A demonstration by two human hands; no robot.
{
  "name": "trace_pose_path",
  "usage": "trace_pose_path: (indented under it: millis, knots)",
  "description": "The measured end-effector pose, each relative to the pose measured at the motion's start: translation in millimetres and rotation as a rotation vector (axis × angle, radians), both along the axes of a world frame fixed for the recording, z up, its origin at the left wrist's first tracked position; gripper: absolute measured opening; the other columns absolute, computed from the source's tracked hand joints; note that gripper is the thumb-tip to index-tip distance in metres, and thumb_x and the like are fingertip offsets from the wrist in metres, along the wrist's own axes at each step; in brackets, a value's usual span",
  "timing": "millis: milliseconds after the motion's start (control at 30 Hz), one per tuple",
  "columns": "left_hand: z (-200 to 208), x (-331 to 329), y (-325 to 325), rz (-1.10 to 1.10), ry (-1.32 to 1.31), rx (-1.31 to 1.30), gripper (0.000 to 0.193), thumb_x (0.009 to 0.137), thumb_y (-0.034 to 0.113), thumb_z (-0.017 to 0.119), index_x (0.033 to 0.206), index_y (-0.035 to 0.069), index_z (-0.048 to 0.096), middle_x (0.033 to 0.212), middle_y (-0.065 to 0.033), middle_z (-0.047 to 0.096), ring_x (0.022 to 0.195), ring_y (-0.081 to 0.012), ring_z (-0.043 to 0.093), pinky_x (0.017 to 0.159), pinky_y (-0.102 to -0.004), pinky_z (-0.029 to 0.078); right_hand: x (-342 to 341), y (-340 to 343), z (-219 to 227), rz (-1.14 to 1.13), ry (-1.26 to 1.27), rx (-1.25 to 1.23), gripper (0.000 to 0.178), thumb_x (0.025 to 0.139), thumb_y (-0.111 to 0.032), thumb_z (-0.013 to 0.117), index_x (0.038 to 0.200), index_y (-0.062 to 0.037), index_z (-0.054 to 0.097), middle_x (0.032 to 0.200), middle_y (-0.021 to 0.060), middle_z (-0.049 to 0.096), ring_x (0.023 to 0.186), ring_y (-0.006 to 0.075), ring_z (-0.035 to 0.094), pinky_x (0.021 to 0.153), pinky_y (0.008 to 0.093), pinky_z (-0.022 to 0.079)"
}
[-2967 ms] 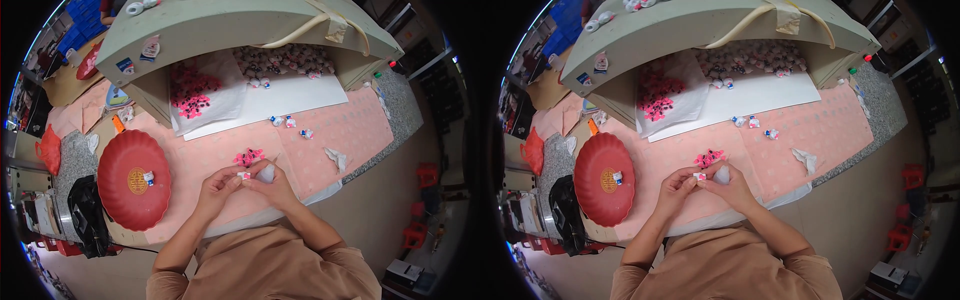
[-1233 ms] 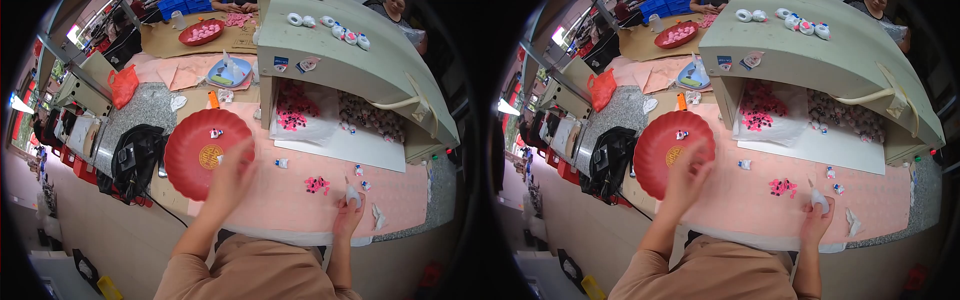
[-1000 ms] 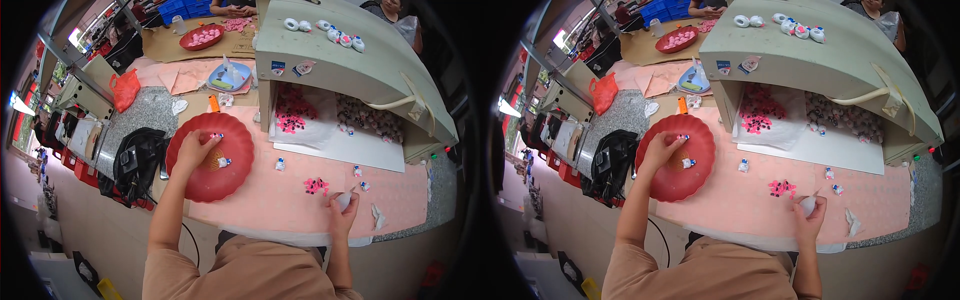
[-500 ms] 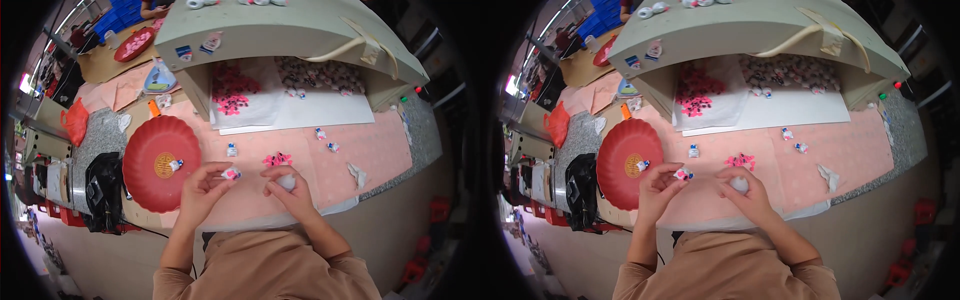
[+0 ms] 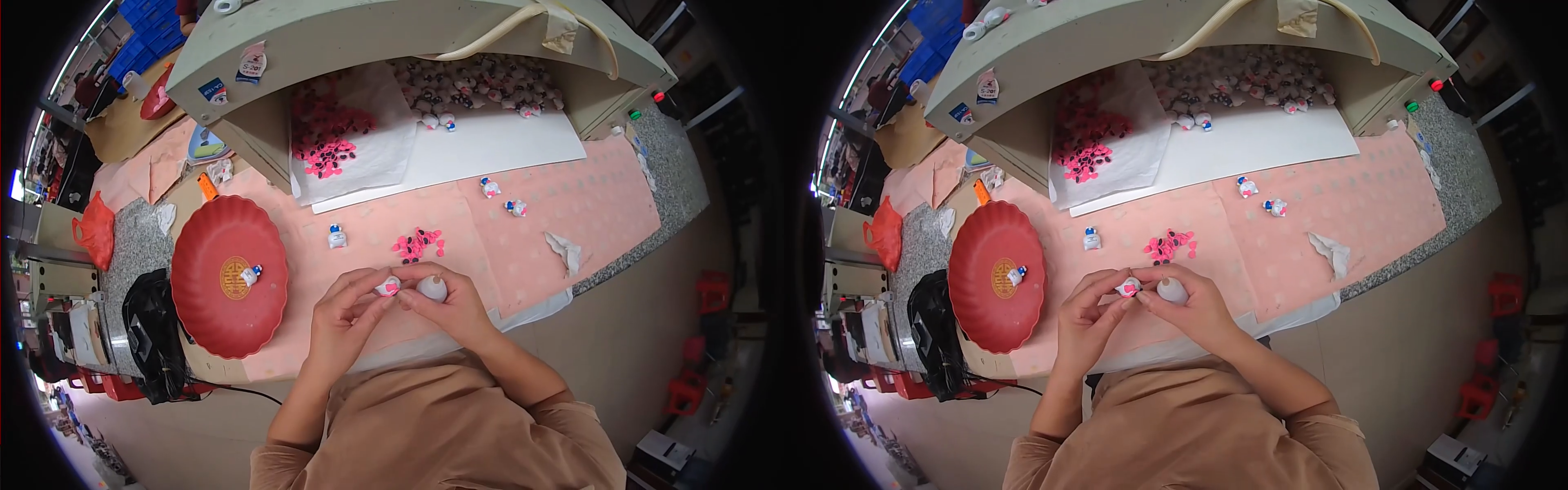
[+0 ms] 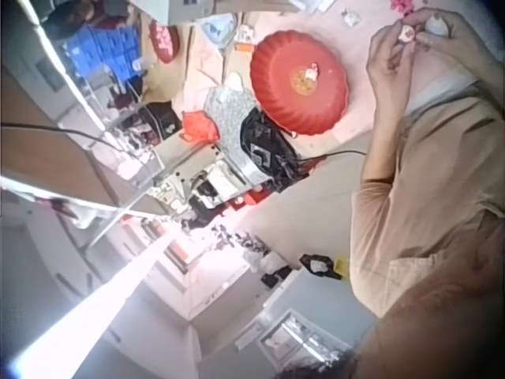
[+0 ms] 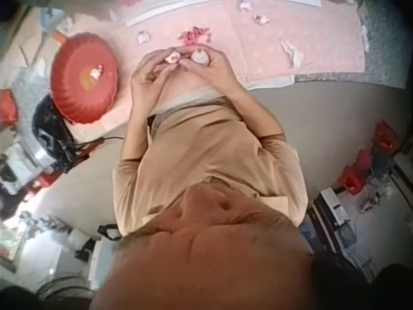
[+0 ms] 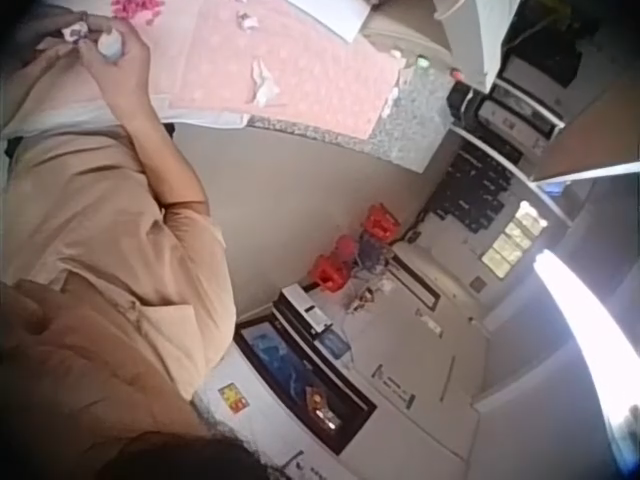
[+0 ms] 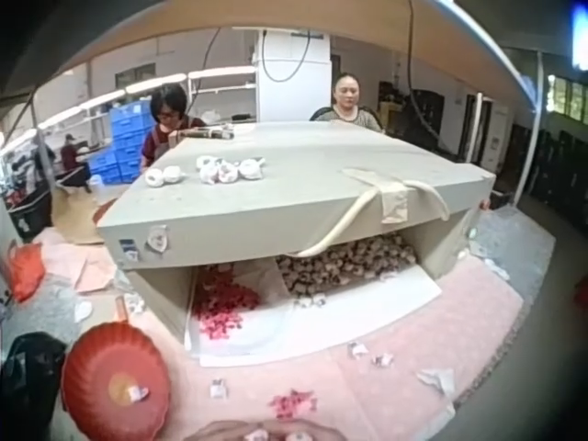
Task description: Assembling small plastic toy figurines by applying glue to the head and body components.
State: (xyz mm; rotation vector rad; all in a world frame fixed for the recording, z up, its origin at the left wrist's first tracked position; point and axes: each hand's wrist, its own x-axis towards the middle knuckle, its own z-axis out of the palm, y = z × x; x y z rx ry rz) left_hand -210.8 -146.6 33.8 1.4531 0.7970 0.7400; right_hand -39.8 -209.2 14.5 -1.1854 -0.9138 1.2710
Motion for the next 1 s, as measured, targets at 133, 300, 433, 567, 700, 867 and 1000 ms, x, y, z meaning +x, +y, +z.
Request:
trace_pose_path:
  millis: [133, 300, 433, 567, 700, 867, 1000]
  knots:
    - [-5.3, 1.3, -3.1, 0.01, -0.039, 0.018, 0.035, 0.087, -0.007, 0.062, 0.12, 0.001, 0.061, 0.121, -0.01, 0.053, 0.104, -0.0178, 0.062, 0.086, -0.0279, 0.058, 0.5, -1.4, -5.7, 0.011, 0.027, -0.006, 0.024, 0.09, 0.0, 0.061, 0.113, 0.0012, 0.062, 0.113, 0.0071, 0.061, 0.094, 0.0117, 0.061, 0.08, 0.0256, 0.053]
    - [-7.5, 2.9, -1.6, -0.024, -0.029, -0.039, 0.035, 0.086, -0.011, 0.059, 0.12, -0.003, 0.06, 0.123, -0.0107, 0.051, 0.111, -0.0192, 0.058, 0.091, -0.0304, 0.055, -3.1, -2.3, -14.4, -0.033, 0.161, -0.044, 0.02, 0.087, 0.0, 0.063, 0.107, 0.0004, 0.063, 0.108, 0.0054, 0.063, 0.094, 0.0098, 0.059, 0.081, 0.0241, 0.049]
    - [-14.1, 1.4, 1.4, -0.053, -0.069, -0.072, 0.036, 0.088, -0.007, 0.06, 0.124, 0.001, 0.06, 0.123, -0.0099, 0.052, 0.109, -0.0173, 0.058, 0.09, -0.0287, 0.054, -1.5, -1.7, -17.4, -0.033, 0.248, -0.066, 0.021, 0.089, 0.0, 0.062, 0.109, 0.0012, 0.062, 0.112, 0.0069, 0.062, 0.095, 0.0109, 0.06, 0.081, 0.0254, 0.051]
    - [-19.3, 0.0, 3.0, -0.082, -0.133, -0.119, 0.038, 0.09, -0.007, 0.058, 0.126, 0.002, 0.059, 0.125, -0.0094, 0.051, 0.113, -0.0159, 0.055, 0.094, -0.0283, 0.051, -0.1, -2.1, -20.9, -0.017, 0.268, -0.051, 0.021, 0.09, -0.001, 0.062, 0.111, 0.0017, 0.06, 0.115, 0.0085, 0.061, 0.096, 0.0126, 0.061, 0.082, 0.0273, 0.054]
    - [-24.7, -1.7, 6.4, -0.099, -0.122, -0.11, 0.036, 0.089, -0.008, 0.058, 0.125, 0.001, 0.06, 0.124, -0.0091, 0.052, 0.11, -0.0151, 0.056, 0.093, -0.0276, 0.051, -1.1, -2.4, -23.4, -0.025, 0.288, -0.054, 0.022, 0.09, -0.001, 0.062, 0.111, 0.002, 0.06, 0.114, 0.009, 0.061, 0.094, 0.0126, 0.062, 0.08, 0.0267, 0.054]
    - [-31.6, -2.1, 10.8, -0.14, -0.188, -0.148, 0.037, 0.088, -0.01, 0.058, 0.123, 0.001, 0.06, 0.124, -0.0092, 0.052, 0.112, -0.0161, 0.056, 0.094, -0.0287, 0.052, -1.9, -3.2, -29.3, -0.046, 0.273, -0.069, 0.022, 0.089, -0.001, 0.063, 0.111, 0.002, 0.06, 0.112, 0.0083, 0.062, 0.09, 0.0119, 0.062, 0.078, 0.0262, 0.054]
    - [-35.9, -2.0, 11.5, -0.142, -0.203, -0.171, 0.037, 0.088, -0.01, 0.057, 0.123, 0.0, 0.06, 0.124, -0.0095, 0.052, 0.113, -0.017, 0.056, 0.094, -0.0297, 0.052, -1.9, -2.4, -28.0, -0.047, 0.273, -0.075, 0.022, 0.089, -0.001, 0.063, 0.111, 0.0019, 0.06, 0.111, 0.0081, 0.062, 0.09, 0.0116, 0.062, 0.078, 0.0258, 0.053]
